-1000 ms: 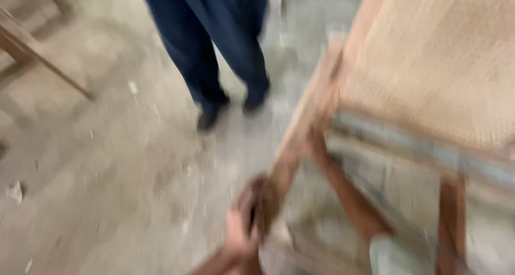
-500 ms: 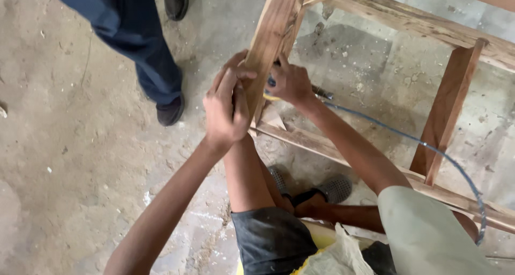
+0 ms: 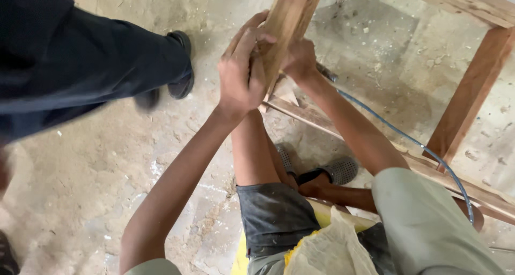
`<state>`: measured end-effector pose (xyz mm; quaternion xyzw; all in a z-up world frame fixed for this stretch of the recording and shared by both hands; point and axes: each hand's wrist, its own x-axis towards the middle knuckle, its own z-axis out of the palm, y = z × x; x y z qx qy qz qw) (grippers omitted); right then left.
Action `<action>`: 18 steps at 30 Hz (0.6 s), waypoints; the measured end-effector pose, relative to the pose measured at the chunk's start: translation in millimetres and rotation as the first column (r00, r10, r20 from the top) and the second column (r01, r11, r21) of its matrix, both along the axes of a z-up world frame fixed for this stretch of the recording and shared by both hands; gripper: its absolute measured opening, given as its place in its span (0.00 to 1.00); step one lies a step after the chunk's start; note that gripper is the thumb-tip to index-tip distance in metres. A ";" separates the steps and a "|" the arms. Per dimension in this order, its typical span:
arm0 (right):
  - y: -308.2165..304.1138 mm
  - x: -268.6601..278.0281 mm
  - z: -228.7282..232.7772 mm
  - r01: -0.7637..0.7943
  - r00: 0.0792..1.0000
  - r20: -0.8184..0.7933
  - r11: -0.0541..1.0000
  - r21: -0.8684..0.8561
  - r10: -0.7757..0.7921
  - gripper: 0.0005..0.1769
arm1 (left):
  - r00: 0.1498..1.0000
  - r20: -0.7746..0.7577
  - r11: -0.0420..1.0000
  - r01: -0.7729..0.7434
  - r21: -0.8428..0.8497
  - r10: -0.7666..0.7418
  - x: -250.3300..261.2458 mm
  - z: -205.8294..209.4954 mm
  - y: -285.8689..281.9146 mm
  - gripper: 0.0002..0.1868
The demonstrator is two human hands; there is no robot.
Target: The person uses a handheld electric sander to smooth the wooden frame of a chair. They work on the legs and cross supports, moving the sander along the wood surfaces.
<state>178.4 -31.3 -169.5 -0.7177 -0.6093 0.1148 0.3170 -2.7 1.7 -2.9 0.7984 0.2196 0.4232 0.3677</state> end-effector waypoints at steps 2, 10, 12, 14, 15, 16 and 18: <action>-3.5 -1.5 -5.6 0.047 0.999 -0.011 0.999 -0.022 -0.047 0.24 | 1.000 -0.019 0.998 -0.007 -0.063 0.006 3.9 -2.5 0.4 0.19; 10.5 11.2 -18.6 0.185 0.940 0.331 0.939 -0.289 -0.084 0.19 | 1.000 -0.022 1.000 0.010 -0.027 -0.011 -0.7 -2.6 -2.2 0.20; 3.2 7.1 -21.0 0.174 0.952 0.282 0.966 -0.193 -0.116 0.26 | 1.000 -0.018 1.000 -0.001 0.003 0.001 3.2 -1.8 -0.1 0.20; -4.6 4.5 -23.5 0.172 0.914 0.391 0.977 -0.126 -0.110 0.30 | 1.000 -0.009 0.998 -0.018 0.052 0.019 2.1 -1.8 -1.6 0.20; -7.6 3.2 -24.7 0.173 0.890 0.441 0.981 -0.088 -0.118 0.31 | 1.000 0.001 1.000 0.005 0.025 -0.005 1.2 -1.8 -1.1 0.20; -10.7 3.5 -25.3 0.195 0.883 0.453 0.974 -0.119 -0.122 0.27 | 1.000 0.012 1.000 0.029 -0.003 -0.028 0.5 -1.9 -0.8 0.20; -13.0 5.3 -24.6 0.240 0.870 0.476 0.954 -0.177 -0.130 0.18 | 0.998 0.028 0.999 0.051 -0.013 -0.050 -1.1 -3.3 0.0 0.20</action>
